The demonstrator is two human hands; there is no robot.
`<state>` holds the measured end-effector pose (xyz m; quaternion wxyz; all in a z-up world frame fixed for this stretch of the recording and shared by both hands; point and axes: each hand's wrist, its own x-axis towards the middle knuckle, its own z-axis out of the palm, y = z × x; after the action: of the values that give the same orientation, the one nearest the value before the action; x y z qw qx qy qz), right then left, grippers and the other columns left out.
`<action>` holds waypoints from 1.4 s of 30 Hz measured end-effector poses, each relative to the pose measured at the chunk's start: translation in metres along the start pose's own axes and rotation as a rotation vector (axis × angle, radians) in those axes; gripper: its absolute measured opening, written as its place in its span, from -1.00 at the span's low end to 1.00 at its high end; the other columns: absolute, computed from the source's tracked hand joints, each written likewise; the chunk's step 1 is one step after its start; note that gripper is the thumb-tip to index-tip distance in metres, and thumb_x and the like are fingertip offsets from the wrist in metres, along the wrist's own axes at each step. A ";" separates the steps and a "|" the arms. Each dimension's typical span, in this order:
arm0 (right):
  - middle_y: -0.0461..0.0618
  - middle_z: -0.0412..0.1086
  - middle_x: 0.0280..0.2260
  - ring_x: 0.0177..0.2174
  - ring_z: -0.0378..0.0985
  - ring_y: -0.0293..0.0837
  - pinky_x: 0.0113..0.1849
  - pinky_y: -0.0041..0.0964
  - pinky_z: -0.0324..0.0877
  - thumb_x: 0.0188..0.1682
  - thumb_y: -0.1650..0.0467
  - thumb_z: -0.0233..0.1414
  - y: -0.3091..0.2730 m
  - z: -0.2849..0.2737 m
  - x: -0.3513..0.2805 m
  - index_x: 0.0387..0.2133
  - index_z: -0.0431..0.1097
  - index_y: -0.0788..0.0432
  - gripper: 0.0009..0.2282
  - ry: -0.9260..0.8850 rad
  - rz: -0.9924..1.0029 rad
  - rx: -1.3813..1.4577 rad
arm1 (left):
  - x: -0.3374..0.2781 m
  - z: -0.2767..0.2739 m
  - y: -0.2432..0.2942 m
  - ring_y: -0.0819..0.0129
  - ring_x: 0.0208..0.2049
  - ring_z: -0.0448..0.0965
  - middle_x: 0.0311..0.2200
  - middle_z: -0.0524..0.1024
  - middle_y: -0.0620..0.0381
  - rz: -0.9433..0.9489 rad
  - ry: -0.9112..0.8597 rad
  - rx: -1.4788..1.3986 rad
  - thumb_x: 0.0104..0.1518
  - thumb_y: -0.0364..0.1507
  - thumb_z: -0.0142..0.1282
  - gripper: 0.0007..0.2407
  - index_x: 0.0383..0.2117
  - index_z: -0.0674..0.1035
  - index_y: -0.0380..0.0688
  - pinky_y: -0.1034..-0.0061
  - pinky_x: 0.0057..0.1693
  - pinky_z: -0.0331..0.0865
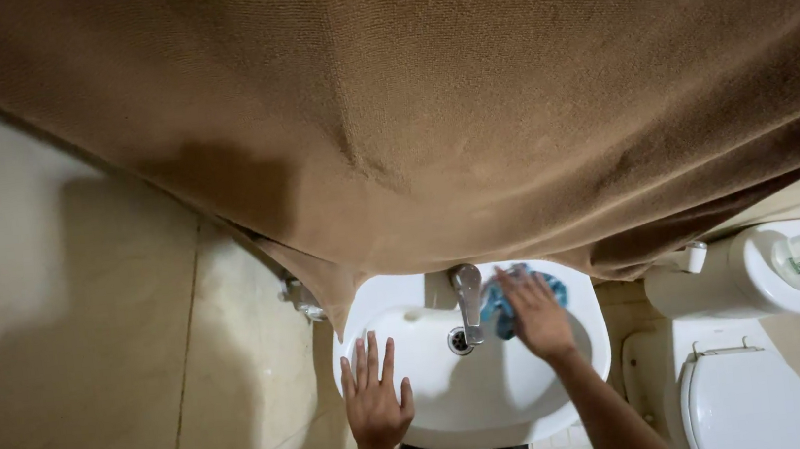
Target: The person cleans a bathroom using a blue cloth. They wipe the shower wall and faucet, then move to the sink to clean the basin and faucet. Finally, they wipe the floor tiles around the toilet.
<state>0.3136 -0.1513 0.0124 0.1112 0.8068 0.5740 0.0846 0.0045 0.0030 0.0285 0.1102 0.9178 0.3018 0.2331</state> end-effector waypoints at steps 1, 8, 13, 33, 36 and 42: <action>-0.13 -0.14 0.42 0.38 -0.23 -0.06 0.32 0.07 -0.32 0.03 0.40 -0.15 0.005 -0.001 -0.001 0.39 -0.06 0.01 -0.42 0.004 -0.003 -0.002 | 0.001 -0.001 0.001 0.02 0.47 -0.04 0.43 0.07 -0.12 -0.002 0.005 0.001 0.15 -0.23 -0.08 -0.43 0.35 0.27 -0.08 -0.03 0.47 -0.28; -0.08 -0.06 0.41 0.39 -0.16 0.03 0.34 0.15 -0.29 0.17 0.19 -0.31 -0.014 0.005 0.000 0.37 0.00 0.12 -0.49 0.171 0.321 0.330 | 0.002 -0.004 0.004 0.01 0.45 -0.01 0.42 0.08 -0.13 -0.015 -0.005 0.004 0.11 -0.26 -0.04 -0.44 0.33 0.30 -0.08 -0.04 0.46 -0.28; -0.02 -0.05 0.42 0.38 -0.13 0.16 0.33 0.21 -0.26 0.14 0.26 -0.24 -0.051 -0.002 0.003 0.35 0.03 0.14 -0.50 0.272 0.310 0.428 | 0.003 -0.003 0.006 0.00 0.45 -0.01 0.41 0.09 -0.12 0.013 0.005 0.013 0.11 -0.26 -0.03 -0.43 0.32 0.31 -0.09 -0.07 0.46 -0.29; -0.09 -0.14 0.44 0.40 -0.19 0.13 0.33 0.30 -0.33 0.05 0.32 -0.13 -0.045 -0.005 0.007 0.37 -0.01 0.08 -0.44 0.132 0.329 0.321 | 0.005 0.011 0.041 0.03 0.47 -0.09 0.46 -0.04 -0.07 0.015 -0.106 -0.085 0.12 -0.09 0.03 -0.33 0.39 0.20 -0.07 -0.09 0.43 -0.28; -0.12 -0.13 0.44 0.43 -0.23 0.12 0.36 0.24 -0.32 0.02 0.37 -0.08 -0.060 -0.012 0.012 0.36 0.01 0.08 -0.44 0.106 0.326 0.438 | 0.009 0.012 0.042 0.06 0.47 -0.11 0.47 -0.05 -0.04 0.004 -0.179 -0.089 0.11 -0.10 0.03 -0.32 0.40 0.19 -0.02 -0.05 0.43 -0.26; -0.10 -0.13 0.41 0.36 -0.17 0.07 0.30 0.27 -0.27 -0.04 0.32 -0.07 -0.014 0.004 0.000 0.36 0.04 0.05 -0.40 0.117 0.147 0.338 | 0.004 0.024 0.033 0.03 0.46 -0.15 0.46 -0.10 -0.07 0.041 -0.122 -0.020 0.19 -0.07 -0.06 -0.36 0.39 0.14 -0.05 -0.12 0.40 -0.30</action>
<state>0.3019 -0.1468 0.0043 -0.0659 0.8474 0.5252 0.0418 0.0353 -0.0225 0.0206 0.1327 0.9351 0.2734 0.1821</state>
